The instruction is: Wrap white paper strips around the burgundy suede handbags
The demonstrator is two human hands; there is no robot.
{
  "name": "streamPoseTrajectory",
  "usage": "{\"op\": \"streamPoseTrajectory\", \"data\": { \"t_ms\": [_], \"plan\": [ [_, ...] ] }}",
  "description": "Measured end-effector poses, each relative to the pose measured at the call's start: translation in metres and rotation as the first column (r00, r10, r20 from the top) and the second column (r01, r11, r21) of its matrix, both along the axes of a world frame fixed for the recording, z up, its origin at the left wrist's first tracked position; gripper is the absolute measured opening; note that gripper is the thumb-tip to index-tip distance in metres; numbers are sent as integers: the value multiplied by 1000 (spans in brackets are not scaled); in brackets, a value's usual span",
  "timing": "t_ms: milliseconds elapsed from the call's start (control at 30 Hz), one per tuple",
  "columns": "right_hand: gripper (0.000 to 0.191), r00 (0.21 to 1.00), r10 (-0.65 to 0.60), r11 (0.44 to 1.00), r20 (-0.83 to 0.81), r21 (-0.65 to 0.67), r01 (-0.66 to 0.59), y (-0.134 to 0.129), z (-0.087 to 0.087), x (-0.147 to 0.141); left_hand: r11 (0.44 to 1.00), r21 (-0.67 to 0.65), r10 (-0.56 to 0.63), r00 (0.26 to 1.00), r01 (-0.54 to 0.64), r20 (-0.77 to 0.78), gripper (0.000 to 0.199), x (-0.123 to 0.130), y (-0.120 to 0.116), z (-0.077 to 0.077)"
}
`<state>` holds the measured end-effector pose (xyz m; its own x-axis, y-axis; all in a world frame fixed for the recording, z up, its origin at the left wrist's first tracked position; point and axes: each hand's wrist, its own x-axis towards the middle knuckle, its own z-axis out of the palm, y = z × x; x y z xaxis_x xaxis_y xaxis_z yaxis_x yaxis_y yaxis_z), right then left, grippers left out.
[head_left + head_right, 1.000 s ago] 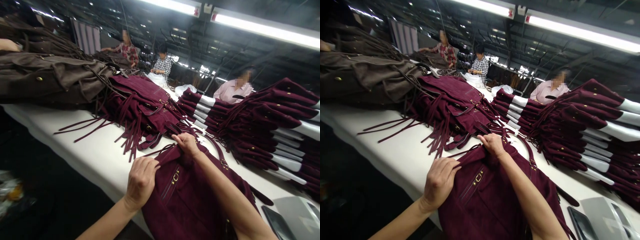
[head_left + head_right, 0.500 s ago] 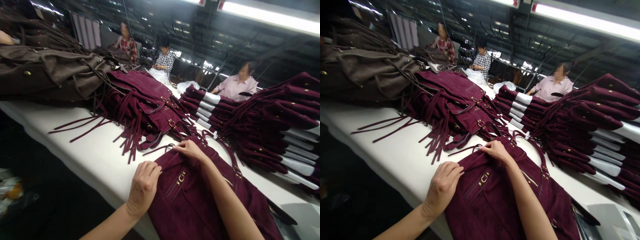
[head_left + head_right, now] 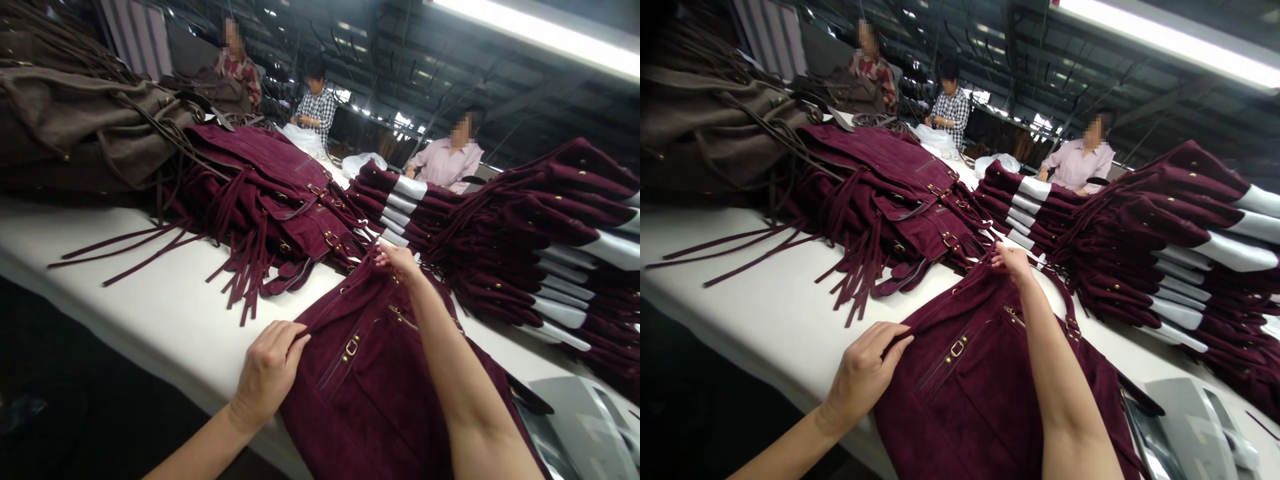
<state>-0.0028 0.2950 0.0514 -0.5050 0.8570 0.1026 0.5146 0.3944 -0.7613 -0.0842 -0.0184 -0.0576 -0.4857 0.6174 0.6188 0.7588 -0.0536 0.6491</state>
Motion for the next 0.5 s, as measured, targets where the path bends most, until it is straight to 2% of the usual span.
{"op": "streamPoseTrajectory", "data": {
  "t_ms": [100, 167, 200, 267, 300, 333, 367, 433, 500],
  "plan": [
    [35, 985, 105, 994, -137, 8, -105, -14, 16, 7, 1000, -21, -10, 1000, 10, 15, 4, -1, 0, 1],
    [36, 954, 285, 958, -89, 54, -281, -32, 16, 11, 1000, -15, -20, 999, 20, 36, 4, -2, 1, 3],
    [36, 909, 415, 907, -25, 86, -412, -43, 12, 12, 1000, -9, -23, 999, 24, 44, 4, -2, 1, 4],
    [38, 740, 655, 726, 150, 145, -672, -63, -3, 11, 1000, 21, -23, 999, 22, 34, 6, -2, 2, 7],
    [40, 657, 715, 634, 238, 173, -754, -71, -12, 10, 999, 44, -12, 1000, 12, 10, 8, -2, 3, 9],
    [43, 609, 726, 576, 320, 203, -792, -79, -22, 7, 998, 69, 9, 1000, -8, -23, 9, -1, 3, 10],
    [46, 595, 699, 552, 397, 230, -802, -84, -31, 4, 995, 91, 34, 997, -29, -63, 11, 0, 3, 11],
    [55, 623, 594, 573, 509, 277, -772, -91, -44, -1, 993, 102, 78, 987, -64, -139, 12, 2, 1, 12],
    [63, 674, 492, 625, 551, 316, -714, -93, -51, -7, 995, 67, 86, 978, -75, -189, 9, 4, -1, 12]
  ]
}}
